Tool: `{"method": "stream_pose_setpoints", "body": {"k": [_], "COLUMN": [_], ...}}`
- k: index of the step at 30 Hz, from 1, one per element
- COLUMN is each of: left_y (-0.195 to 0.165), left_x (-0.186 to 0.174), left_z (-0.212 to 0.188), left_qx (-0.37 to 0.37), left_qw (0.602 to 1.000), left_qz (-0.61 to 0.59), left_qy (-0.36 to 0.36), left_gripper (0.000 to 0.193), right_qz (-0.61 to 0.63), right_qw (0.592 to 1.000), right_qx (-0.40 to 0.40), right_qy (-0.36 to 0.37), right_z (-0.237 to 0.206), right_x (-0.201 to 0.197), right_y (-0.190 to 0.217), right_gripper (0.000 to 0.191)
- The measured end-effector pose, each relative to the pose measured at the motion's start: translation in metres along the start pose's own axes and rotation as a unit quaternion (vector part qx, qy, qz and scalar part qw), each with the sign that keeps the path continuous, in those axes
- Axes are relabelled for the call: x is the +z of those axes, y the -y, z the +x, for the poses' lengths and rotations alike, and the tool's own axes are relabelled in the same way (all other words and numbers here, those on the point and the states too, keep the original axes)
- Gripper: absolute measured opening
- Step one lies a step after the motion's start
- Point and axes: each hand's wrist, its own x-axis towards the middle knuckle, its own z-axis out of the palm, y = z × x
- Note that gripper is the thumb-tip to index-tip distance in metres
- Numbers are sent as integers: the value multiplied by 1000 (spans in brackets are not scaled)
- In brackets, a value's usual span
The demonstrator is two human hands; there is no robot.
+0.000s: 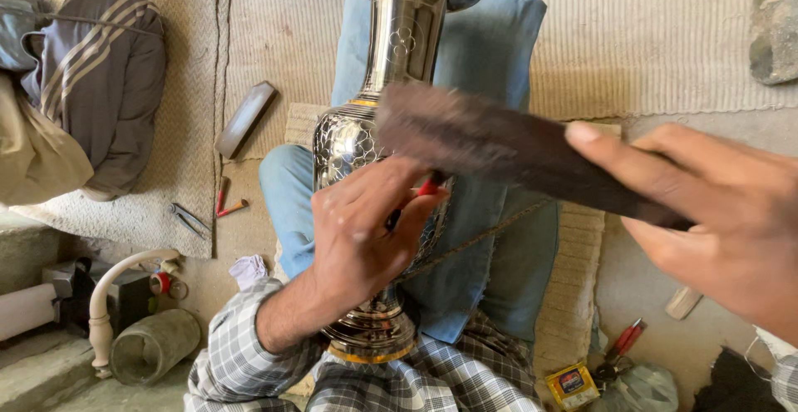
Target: The person sits on the floor with a brass vase held between their legs and engraves a decorative pattern onto its surface. They hold a chisel against the vase with one hand and strike it repeatedly with a wooden mallet, repositioning the chisel to work on different spots of the pattern.
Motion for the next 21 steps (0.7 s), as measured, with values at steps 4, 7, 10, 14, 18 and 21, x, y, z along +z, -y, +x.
{"method": "stream_pose_setpoints", "body": {"k": [4,7,10,14,18,21], "left_y": [0,1,0,1,3,5], "left_x": [-8,-11,-11,-10,-9,-9], "left_z": [13,25,36,46,51,57], "left_qx": [94,118,105,148,164,211], "left_qw": [993,988,975,962,952,937], "left_qz": [-56,-34,-60,-64,-38,-47], "left_qy": [38,98,187,220,255,274], "left_gripper": [47,49,54,57,62,62], "right_qz": [30,146,116,284,211,371], "right_qw": [996,982,980,922,941,878], "right_qx": [37,48,140,199,189,196], "right_qy": [-77,-106,-84,-173,-186,-230], "right_z": [-19,-34,-50,-72,-83,-89], "right_x": [26,52,82,110,131,146], "right_y": [-14,-22,-22,-13,-3,4], "right_gripper": [86,85,74,65,52,72]}}
